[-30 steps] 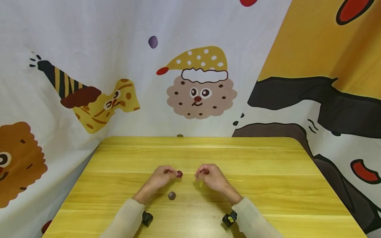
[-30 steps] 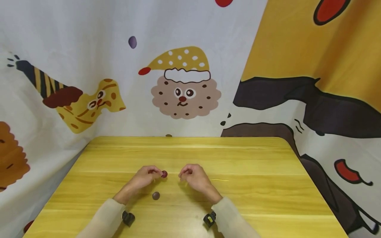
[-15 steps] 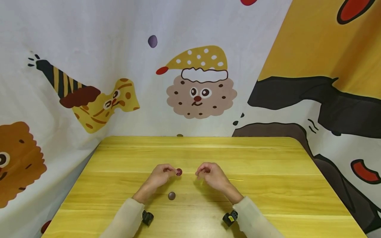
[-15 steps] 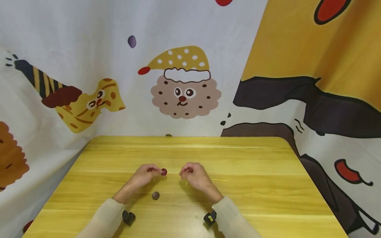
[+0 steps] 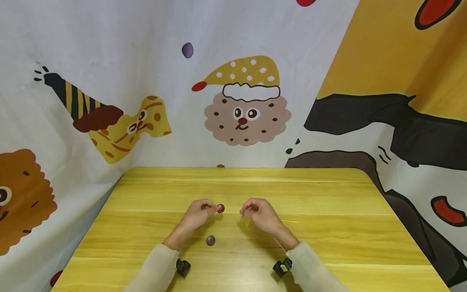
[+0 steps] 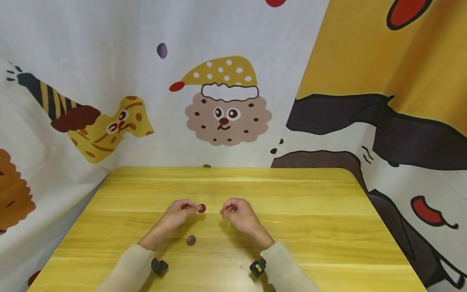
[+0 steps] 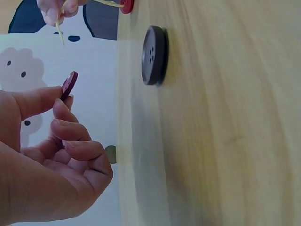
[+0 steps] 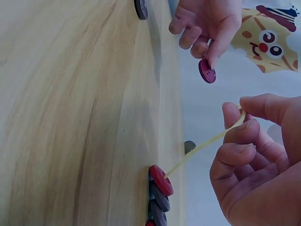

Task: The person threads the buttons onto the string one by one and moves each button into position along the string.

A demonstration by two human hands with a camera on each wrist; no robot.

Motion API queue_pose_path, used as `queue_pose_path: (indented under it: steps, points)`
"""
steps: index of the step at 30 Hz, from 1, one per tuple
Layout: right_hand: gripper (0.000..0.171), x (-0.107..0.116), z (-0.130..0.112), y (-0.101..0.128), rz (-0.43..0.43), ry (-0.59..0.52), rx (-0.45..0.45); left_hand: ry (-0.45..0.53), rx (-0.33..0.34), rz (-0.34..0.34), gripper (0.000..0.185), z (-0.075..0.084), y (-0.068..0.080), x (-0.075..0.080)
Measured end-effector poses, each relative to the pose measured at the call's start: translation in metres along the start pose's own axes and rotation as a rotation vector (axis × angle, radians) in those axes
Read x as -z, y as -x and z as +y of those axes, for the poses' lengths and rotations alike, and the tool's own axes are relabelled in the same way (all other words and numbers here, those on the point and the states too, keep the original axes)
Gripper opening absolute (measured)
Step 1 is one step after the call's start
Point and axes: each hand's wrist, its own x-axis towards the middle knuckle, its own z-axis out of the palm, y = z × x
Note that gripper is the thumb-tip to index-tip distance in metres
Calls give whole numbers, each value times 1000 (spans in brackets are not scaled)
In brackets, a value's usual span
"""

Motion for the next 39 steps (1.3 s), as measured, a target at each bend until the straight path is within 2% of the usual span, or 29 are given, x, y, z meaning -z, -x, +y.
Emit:
queue_pose_path:
  steps: [16,38,39]
  points:
    - [8,0,-6,2,-2,-18,8,18,-10,52,18,8,2,-11]
    - [7,-3,-8,1,-11,-22,29,17,-23,27,26,14,5,-19]
    - [7,-3,-14,4,-11,-16,30,16,-25,28,26,14,4,-19]
